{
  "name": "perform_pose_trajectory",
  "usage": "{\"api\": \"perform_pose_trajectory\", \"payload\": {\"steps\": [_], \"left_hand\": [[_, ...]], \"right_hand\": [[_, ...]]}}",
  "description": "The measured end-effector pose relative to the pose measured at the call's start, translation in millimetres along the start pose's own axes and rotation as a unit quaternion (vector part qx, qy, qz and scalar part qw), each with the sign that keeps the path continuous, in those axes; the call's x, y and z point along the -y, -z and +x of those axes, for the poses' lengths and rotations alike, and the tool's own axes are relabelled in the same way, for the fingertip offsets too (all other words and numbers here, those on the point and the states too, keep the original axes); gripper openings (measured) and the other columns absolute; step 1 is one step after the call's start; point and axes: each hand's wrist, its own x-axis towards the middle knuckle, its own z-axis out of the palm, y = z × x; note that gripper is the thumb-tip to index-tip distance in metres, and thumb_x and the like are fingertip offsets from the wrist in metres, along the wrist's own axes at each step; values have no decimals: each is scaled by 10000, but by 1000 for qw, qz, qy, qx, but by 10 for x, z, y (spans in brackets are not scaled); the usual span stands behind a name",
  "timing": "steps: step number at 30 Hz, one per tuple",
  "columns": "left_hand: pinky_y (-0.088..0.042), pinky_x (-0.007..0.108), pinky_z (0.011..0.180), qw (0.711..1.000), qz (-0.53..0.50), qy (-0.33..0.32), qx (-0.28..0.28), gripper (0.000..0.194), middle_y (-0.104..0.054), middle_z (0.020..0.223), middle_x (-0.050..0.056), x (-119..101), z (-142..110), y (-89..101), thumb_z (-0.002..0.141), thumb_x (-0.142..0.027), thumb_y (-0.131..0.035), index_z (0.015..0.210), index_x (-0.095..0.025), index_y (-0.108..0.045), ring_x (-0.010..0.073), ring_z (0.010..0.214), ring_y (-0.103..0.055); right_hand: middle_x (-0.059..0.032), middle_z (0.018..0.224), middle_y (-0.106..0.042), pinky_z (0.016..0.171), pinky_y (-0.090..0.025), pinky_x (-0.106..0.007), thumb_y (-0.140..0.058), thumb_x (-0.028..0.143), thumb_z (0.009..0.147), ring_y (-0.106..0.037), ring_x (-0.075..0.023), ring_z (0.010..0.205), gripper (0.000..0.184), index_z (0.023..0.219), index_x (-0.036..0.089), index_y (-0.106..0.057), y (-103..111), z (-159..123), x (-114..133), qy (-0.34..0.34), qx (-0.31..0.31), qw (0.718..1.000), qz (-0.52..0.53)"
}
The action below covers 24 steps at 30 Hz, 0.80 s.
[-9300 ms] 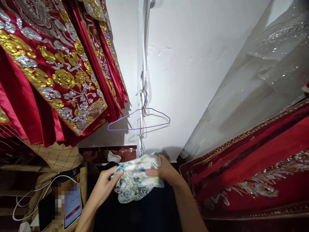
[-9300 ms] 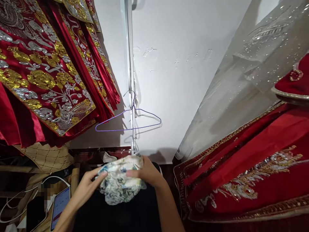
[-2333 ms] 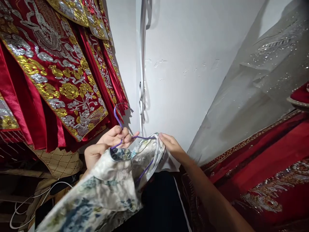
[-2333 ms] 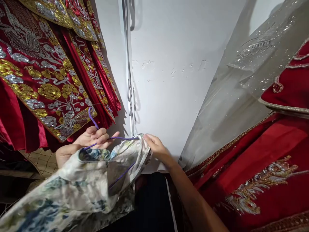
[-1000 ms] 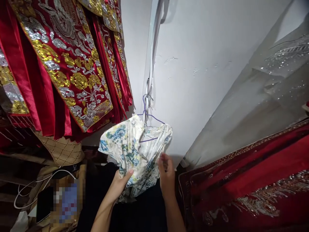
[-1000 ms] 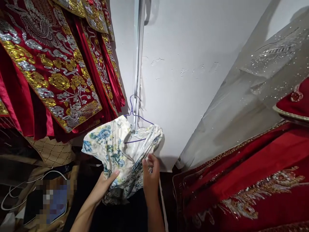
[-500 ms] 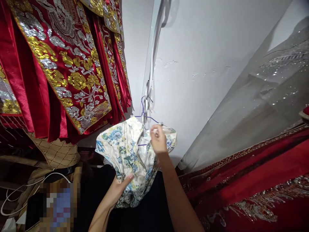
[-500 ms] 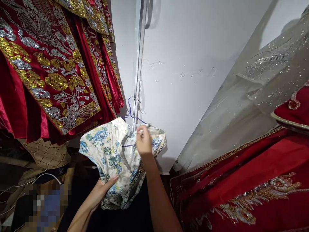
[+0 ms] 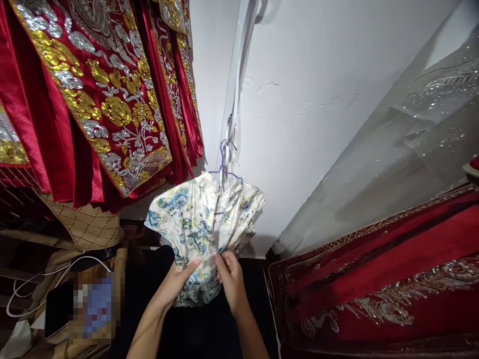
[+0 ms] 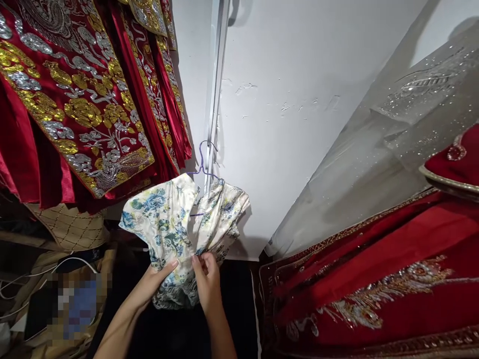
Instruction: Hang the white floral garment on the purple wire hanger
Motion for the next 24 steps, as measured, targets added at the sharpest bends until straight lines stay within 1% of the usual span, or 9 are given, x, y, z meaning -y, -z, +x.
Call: {"api": "perform_pose_trajectory", "payload": {"steps": [3,7,9,11,13,15,17,21,24], "left_hand": [[-420,499,1115,1000,0,-1,14,774,-634,1351,161,-1,-1,-20,788,-528,-736,1433,-163,-514,352,1258,-590],[-446,486,1090,1000,4,1,-6,667,-677,1285,149,88,69,91,785,-484,-748,1347,-164,-588,338,1226,-612],[-461,494,1063,997,43,-10,-67,617,-708,1207,161,160,139,219,753,-472,-772,1260,-147,-634,357,1204,-617],[-466,512,1034,977,123,-52,-167,615,-707,1157,169,229,196,335,728,-485,-777,1213,-136,-633,376,1176,-615],[-452,514,1028,927,217,-129,-278,658,-645,1229,166,281,205,374,747,-501,-742,1279,-153,-570,366,1187,-584],[-406,503,1066,869,289,-216,-338,655,-538,1352,157,313,153,304,794,-484,-699,1349,-194,-507,348,1264,-508],[-370,472,1099,853,327,-270,-306,535,-493,1394,139,332,69,156,833,-435,-672,1310,-227,-549,331,1319,-451],[-428,390,1043,918,300,-233,-111,318,-618,1254,100,354,-41,-135,893,-325,-599,1196,-241,-642,282,1209,-558],[-479,376,959,942,264,-193,-74,288,-697,1095,92,346,-49,-238,881,-323,-599,1135,-209,-673,283,1068,-630]], "right_hand": [[38,623,-428,566,-341,-260,-517,522,947,-424,-125,586,386,733,204,-471,67,66,42,-10,94,995,-15],[40,593,-422,550,-315,-258,-527,502,938,-404,-118,565,401,679,209,-441,139,95,205,-8,110,994,-18],[47,574,-397,526,-281,-255,-535,494,930,-369,-108,540,405,664,211,-423,151,56,212,-24,108,994,-18],[54,563,-376,507,-250,-254,-539,481,927,-344,-100,522,402,655,210,-417,138,19,179,-38,114,993,-18],[57,546,-379,496,-245,-251,-529,470,931,-344,-95,502,396,650,207,-434,97,6,136,-49,124,991,-22],[59,511,-398,486,-262,-248,-509,468,939,-357,-95,472,393,652,203,-468,32,16,103,-62,134,989,-25],[63,473,-411,472,-278,-244,-501,459,939,-364,-93,436,388,650,199,-495,-40,30,86,-76,140,987,-19],[61,429,-442,452,-289,-233,-515,403,920,-383,-87,395,354,643,184,-541,-119,8,95,-76,147,986,-7],[56,421,-470,455,-302,-224,-522,398,917,-399,-84,389,340,672,170,-585,-84,-31,120,-68,152,986,-4]]}}
